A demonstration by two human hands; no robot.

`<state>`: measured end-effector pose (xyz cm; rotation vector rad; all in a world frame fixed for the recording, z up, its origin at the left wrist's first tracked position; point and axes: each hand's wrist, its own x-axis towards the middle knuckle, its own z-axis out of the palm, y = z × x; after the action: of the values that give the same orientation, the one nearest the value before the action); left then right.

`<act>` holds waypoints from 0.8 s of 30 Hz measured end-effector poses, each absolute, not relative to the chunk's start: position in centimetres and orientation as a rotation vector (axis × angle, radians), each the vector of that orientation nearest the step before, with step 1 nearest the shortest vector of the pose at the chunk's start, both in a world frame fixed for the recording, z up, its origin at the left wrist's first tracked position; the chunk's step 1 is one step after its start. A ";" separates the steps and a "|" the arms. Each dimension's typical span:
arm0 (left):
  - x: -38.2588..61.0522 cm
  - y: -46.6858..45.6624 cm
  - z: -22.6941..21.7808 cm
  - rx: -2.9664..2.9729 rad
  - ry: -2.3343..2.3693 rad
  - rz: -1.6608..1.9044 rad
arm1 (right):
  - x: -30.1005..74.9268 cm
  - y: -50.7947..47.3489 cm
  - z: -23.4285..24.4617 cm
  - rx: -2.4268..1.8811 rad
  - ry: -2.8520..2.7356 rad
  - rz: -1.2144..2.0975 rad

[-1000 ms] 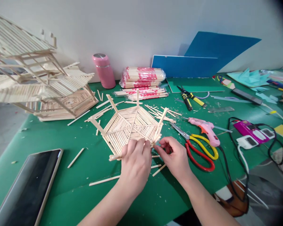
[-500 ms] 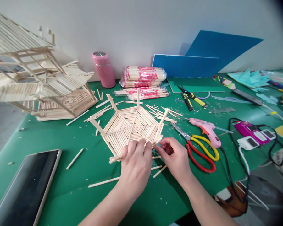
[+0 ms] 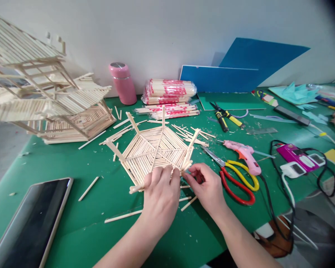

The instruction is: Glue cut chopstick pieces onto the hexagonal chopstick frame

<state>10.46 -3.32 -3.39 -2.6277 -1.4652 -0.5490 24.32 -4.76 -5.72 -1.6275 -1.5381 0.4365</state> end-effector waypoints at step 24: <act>10.5 -3.4 -3.5 -2.611 -1.458 -0.544 | 24.3 -4.7 -5.8 -1.628 -1.538 0.425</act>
<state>10.46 -3.44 -3.50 -2.6111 -1.4577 -0.5437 24.33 -4.72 -5.80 -1.6276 -1.5378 0.4252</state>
